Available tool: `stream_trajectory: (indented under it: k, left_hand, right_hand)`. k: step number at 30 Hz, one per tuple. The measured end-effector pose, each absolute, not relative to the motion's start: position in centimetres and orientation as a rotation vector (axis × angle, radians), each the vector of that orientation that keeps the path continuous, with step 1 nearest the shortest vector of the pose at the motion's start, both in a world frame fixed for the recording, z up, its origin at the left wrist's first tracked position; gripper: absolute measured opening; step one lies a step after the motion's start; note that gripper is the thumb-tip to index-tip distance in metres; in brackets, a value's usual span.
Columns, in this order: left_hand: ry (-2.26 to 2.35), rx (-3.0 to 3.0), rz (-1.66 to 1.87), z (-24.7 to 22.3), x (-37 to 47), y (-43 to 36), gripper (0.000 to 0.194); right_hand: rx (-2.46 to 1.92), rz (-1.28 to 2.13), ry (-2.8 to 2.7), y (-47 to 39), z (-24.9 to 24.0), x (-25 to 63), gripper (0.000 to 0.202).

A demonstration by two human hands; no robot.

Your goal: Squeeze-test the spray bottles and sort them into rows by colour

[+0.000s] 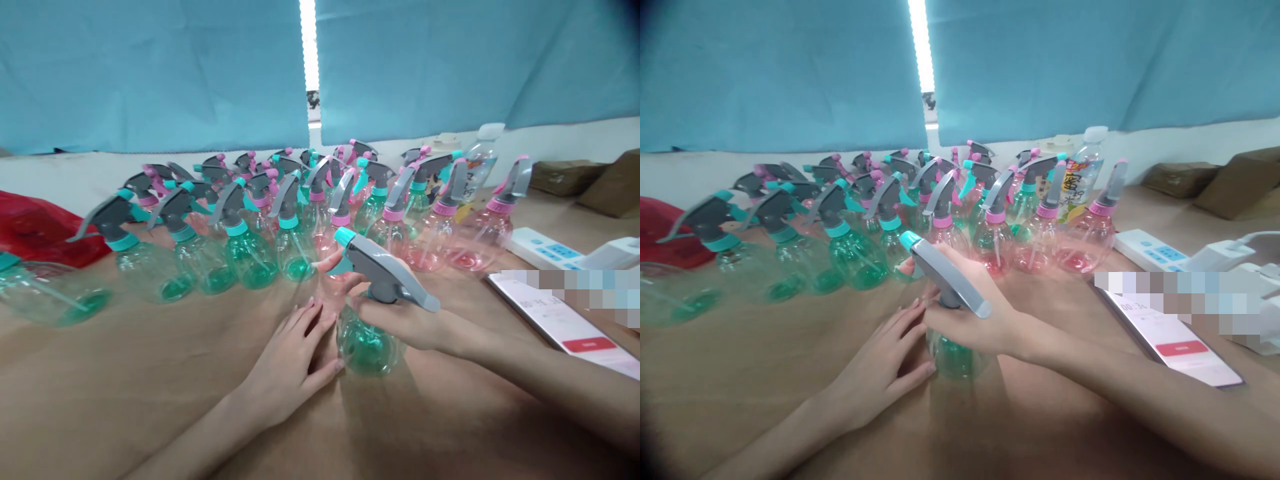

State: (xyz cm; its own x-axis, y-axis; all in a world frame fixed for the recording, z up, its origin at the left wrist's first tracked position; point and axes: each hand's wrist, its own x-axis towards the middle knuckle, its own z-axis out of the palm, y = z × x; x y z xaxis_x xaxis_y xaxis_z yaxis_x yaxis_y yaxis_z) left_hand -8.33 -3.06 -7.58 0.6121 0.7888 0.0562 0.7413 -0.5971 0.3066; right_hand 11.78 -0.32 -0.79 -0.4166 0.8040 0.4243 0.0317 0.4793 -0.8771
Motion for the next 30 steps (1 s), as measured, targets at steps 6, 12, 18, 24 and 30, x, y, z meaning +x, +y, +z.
stream_trajectory:
  k: [6, 12, 18, 24, 30]
  left_hand:
    - [1.258, 2.587, 0.280, -7.64, -8.38, -3.02, 0.053]
    - [1.254, 2.589, 0.285, -7.69, -8.35, -3.08, 0.052]
    - [1.258, 2.586, 0.267, -7.67, -8.40, -3.16, 0.056]
    - [1.257, 2.586, 0.287, -7.63, -8.34, -3.10, 0.055]
    - [1.257, 2.587, 0.287, -7.60, -8.33, -3.06, 0.054]
  right_hand:
    - [-0.710, 1.056, -1.779, -0.27, -0.89, 11.75, 0.043]
    - [-0.704, 1.033, -1.797, -0.19, -1.07, 11.78, 0.039]
    - [-0.694, 1.050, -1.810, -0.26, -0.73, 11.76, 0.018]
    - [-0.692, 1.030, -1.803, -0.15, -0.64, 11.71, 0.020]
    - [-0.706, 1.040, -1.805, -0.24, -0.64, 11.67, 0.014]
